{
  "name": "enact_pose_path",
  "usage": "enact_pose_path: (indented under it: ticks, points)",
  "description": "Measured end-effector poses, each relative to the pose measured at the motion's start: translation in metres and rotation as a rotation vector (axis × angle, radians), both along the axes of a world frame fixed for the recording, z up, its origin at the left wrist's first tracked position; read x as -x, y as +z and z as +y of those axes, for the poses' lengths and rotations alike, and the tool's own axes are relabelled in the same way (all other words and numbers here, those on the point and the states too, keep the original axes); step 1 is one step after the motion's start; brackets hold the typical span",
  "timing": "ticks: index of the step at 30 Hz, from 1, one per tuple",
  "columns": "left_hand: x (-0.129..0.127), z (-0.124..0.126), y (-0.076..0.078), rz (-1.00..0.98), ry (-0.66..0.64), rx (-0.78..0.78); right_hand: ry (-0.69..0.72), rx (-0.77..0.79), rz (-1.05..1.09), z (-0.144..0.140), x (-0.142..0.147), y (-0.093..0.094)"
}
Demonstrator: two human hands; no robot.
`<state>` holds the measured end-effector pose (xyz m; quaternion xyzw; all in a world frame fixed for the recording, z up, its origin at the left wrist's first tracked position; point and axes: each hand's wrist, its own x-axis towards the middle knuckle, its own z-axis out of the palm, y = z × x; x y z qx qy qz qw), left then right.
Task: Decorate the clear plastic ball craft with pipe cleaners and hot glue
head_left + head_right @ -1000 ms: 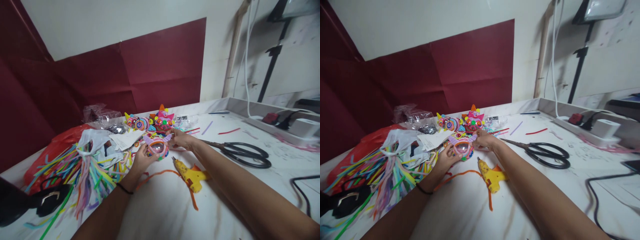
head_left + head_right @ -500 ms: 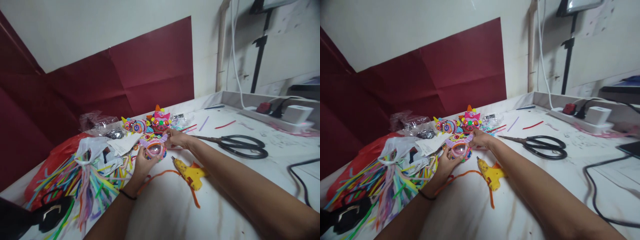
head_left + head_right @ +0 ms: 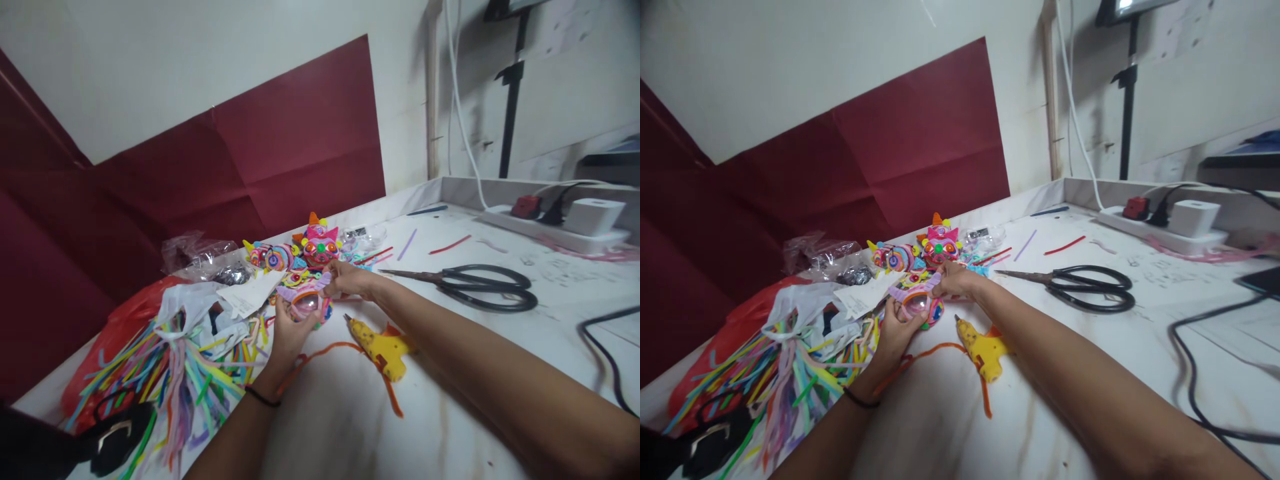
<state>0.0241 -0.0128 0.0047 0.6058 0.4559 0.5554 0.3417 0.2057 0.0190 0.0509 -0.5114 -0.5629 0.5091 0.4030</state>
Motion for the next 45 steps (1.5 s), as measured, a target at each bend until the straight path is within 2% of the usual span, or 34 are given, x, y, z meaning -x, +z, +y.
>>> enact_pose_path:
  ticks: [6,12,20,32,41,45]
  points:
    - [0.001,0.003,-0.003,0.009,0.012,0.048,0.006,-0.005,-0.009,0.0,-0.001,0.001]
    - [0.002,0.005,-0.007,-0.027,0.019,0.029,0.031,-0.01,-0.02,0.0,-0.003,0.002]
    - [0.0,-0.001,-0.001,-0.021,0.031,0.093,0.032,-0.02,-0.043,0.0,-0.001,0.002]
    - [-0.005,-0.001,-0.002,-0.06,0.072,0.062,0.03,-0.14,-0.181,0.008,0.003,-0.008]
    - [-0.01,-0.006,0.001,-0.097,0.11,0.056,0.043,-0.192,-0.243,0.005,0.002,-0.006]
    - [-0.009,-0.003,-0.002,-0.129,0.135,0.045,0.065,-0.216,-0.246,0.0,-0.003,0.006]
